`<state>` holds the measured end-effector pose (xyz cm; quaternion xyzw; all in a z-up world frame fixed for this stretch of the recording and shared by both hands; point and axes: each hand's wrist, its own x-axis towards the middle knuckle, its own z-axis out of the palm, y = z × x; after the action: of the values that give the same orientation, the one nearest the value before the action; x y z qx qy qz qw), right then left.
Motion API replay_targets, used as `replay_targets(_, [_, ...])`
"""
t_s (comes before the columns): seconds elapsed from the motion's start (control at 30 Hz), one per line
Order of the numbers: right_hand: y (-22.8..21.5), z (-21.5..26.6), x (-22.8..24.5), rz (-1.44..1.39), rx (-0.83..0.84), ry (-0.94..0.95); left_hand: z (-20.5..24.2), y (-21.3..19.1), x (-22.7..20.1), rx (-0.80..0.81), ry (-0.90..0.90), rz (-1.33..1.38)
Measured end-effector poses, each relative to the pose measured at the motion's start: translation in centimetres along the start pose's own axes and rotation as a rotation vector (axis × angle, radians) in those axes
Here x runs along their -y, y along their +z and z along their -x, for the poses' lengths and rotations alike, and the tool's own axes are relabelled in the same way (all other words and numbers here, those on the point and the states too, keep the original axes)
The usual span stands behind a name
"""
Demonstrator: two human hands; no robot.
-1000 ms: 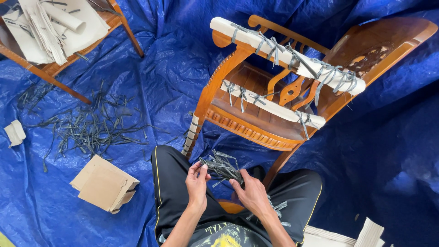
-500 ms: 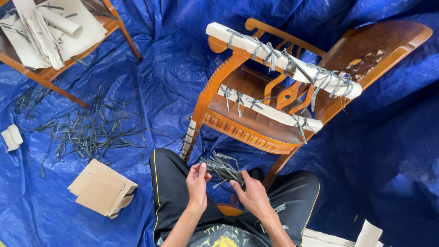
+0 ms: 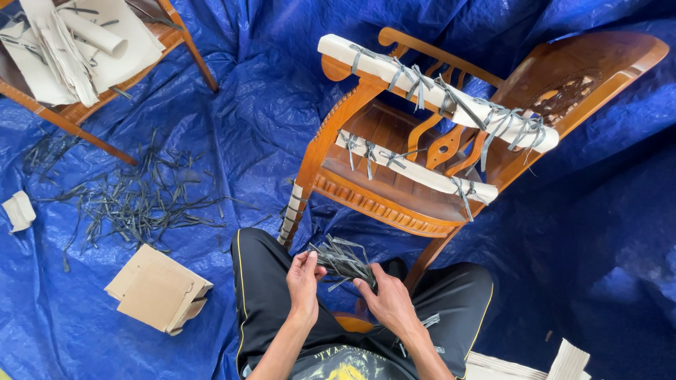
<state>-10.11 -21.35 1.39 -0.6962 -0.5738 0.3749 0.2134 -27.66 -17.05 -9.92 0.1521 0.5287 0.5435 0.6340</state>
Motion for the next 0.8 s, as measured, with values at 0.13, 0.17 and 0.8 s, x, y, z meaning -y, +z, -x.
replay_targets(0.13, [0.2, 0.0, -0.4, 0.0, -0.001, 0.003, 0.1, 0.1, 0.0, 0.022, -0.004, -0.002])
replay_targets(0.17, [0.4, -0.1, -0.8, 0.014, -0.017, -0.014, 0.1, 0.1, 0.0, 0.027, -0.002, -0.005])
replay_targets(0.8, [0.2, 0.4, -0.8, -0.01, 0.002, -0.053, 0.0, 0.0, 0.2, 0.017, -0.012, 0.006])
